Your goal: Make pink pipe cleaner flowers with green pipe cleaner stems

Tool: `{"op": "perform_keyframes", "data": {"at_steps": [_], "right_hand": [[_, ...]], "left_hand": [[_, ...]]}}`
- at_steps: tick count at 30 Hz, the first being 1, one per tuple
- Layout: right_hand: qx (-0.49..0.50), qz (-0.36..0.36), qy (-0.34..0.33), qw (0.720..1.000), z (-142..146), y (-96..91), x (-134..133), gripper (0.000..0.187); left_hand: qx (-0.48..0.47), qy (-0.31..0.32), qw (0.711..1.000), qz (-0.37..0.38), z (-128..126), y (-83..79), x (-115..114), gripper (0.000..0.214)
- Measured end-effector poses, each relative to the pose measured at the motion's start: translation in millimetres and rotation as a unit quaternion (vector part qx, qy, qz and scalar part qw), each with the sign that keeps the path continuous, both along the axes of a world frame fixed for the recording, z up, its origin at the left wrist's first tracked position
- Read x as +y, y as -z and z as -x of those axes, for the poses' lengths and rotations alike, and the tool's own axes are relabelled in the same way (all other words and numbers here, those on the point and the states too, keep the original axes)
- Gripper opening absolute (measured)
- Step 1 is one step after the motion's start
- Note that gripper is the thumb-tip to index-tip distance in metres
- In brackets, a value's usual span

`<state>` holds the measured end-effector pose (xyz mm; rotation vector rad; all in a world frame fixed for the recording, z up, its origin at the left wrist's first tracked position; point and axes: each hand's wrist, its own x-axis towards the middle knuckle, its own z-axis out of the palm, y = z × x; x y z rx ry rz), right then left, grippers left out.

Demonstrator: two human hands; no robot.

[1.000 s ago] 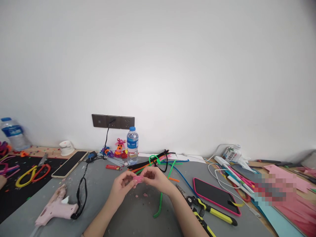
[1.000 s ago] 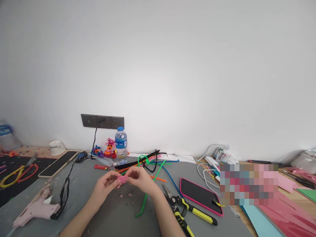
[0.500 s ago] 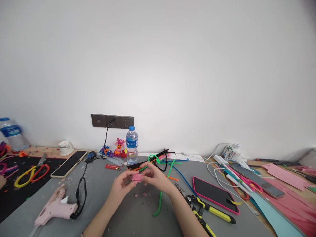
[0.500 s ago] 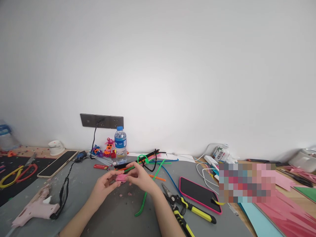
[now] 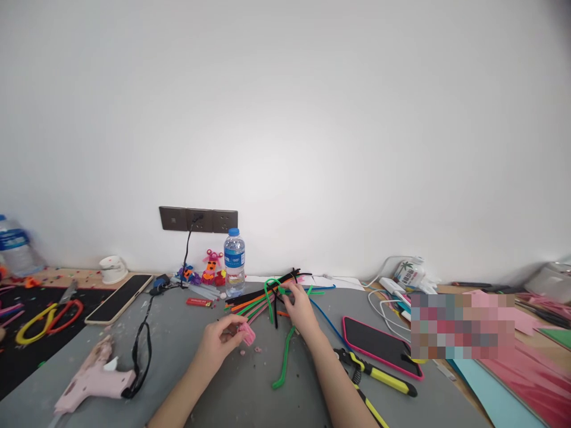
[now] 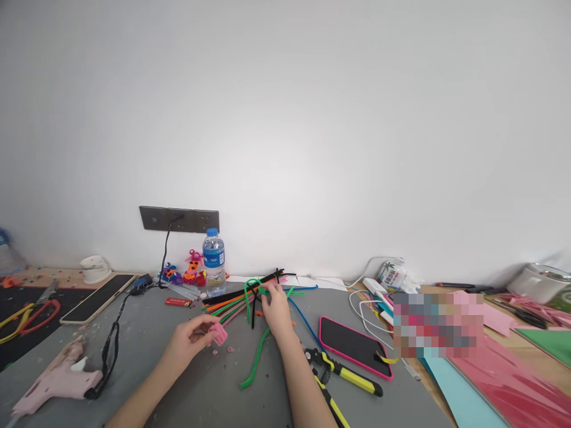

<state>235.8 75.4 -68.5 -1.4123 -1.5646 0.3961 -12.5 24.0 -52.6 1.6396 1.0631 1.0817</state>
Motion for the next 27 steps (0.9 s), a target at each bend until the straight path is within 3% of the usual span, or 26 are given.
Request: {"op": "perform_keyframes", "data": {"at_steps": [5, 13, 23, 27], "right_hand": [[-0.020, -0.024, 0.001, 1.000, 5, 12.5, 3, 0.038], [0.006, -0.035, -0.009, 0.999, 11, 13.9, 7, 0.021], [0.092, -0.004, 0.009, 0.996, 9, 18.8, 6, 0.007], [0.154, 0.004, 0.007, 0.988, 9, 14.5, 7, 0.015]], "left_hand": [[0.083, -0.018, 0.995, -0.056, -1, -2.9, -1, 0.017], [0.111, -0.003, 0.983, -0.149, -2, -3.2, 1, 0.014], [0.122, -0.009, 0.982, -0.144, -1, 2.7, 2, 0.019], [0.145, -0.002, 0.981, -0.133, -1, 3.2, 2, 0.017]]}}
